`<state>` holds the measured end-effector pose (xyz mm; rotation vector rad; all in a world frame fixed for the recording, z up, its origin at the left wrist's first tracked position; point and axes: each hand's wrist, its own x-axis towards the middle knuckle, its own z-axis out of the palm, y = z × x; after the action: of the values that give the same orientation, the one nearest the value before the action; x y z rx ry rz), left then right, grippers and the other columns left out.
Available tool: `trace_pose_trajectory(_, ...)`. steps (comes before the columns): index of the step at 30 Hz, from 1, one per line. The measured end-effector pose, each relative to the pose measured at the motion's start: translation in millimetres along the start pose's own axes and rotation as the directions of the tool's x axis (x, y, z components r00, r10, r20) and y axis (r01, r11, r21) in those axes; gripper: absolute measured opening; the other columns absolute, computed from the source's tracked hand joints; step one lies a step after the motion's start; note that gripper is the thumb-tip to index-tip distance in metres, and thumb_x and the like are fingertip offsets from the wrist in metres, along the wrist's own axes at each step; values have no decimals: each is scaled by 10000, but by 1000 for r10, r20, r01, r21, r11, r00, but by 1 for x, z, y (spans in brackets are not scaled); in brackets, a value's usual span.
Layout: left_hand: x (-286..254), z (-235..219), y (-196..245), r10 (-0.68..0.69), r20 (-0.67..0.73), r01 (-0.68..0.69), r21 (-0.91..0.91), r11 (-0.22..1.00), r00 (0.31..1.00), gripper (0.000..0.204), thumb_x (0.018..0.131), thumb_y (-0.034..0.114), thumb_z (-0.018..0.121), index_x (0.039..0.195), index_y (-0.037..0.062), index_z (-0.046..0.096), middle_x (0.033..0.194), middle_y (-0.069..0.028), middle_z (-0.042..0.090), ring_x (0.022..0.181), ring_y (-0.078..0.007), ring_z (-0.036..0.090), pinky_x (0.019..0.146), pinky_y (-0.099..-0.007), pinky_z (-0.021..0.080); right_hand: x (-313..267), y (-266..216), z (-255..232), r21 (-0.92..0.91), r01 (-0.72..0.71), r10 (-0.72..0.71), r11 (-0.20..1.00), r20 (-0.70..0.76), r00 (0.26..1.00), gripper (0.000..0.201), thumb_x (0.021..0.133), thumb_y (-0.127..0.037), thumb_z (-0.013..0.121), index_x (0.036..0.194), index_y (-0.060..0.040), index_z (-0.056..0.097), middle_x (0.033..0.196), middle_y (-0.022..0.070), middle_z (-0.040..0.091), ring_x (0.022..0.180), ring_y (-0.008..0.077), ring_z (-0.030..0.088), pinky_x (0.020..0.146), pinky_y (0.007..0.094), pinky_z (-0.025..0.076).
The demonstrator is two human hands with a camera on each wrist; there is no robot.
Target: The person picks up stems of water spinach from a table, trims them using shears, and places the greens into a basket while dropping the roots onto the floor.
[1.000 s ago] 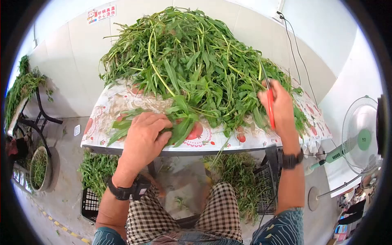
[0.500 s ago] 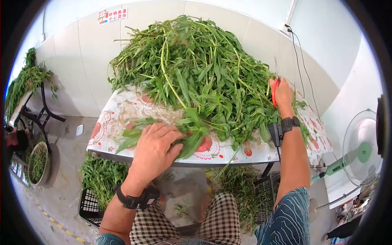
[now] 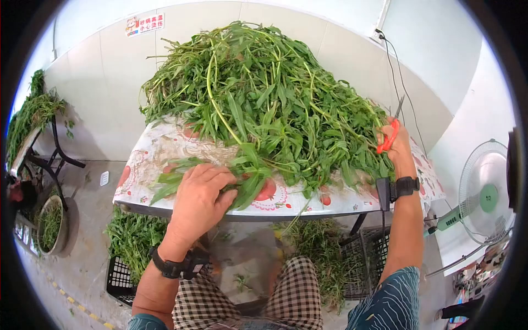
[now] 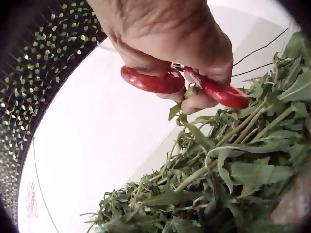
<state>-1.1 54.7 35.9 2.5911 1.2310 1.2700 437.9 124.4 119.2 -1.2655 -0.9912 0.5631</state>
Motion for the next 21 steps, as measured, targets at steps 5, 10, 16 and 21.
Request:
trace_pose_trajectory(5,0,1,1,0,-11,0,4,1000,1000,210,686,95,648,887,46,613,980,-93,624,992,-303,543,881,-406,412,1,-16,-27,123,129,-128,984,-14,992,581,706,54,546,1247,64,336,761,112,528,538,196,527,459,292,437)
trace_pose_trajectory(10,0,0,1,5,-4,-5,6,1000,1000,208,690,96,647,888,45,612,979,-94,624,991,-306,542,882,-410,409,-36,-111,0,312,525,-518,792,-112,848,548,754,-1,572,1243,30,328,791,106,527,674,208,561,612,322,478)
trace_pose_trajectory(16,-2,-1,1,0,-21,0,-8,1000,1000,207,693,104,649,888,46,612,972,-93,625,985,-302,544,882,-404,405,-79,-95,42,367,473,-508,801,-2,862,428,779,-16,553,1180,-9,403,912,122,538,797,219,571,681,378,489)
trace_pose_trajectory(21,-4,-1,-1,15,-19,-15,-23,1000,1000,197,701,110,648,884,47,612,964,-92,627,973,-301,546,873,-398,411,-125,-33,71,414,-49,-98,909,327,940,454,765,0,576,1190,-24,421,964,119,537,818,216,585,684,328,506)
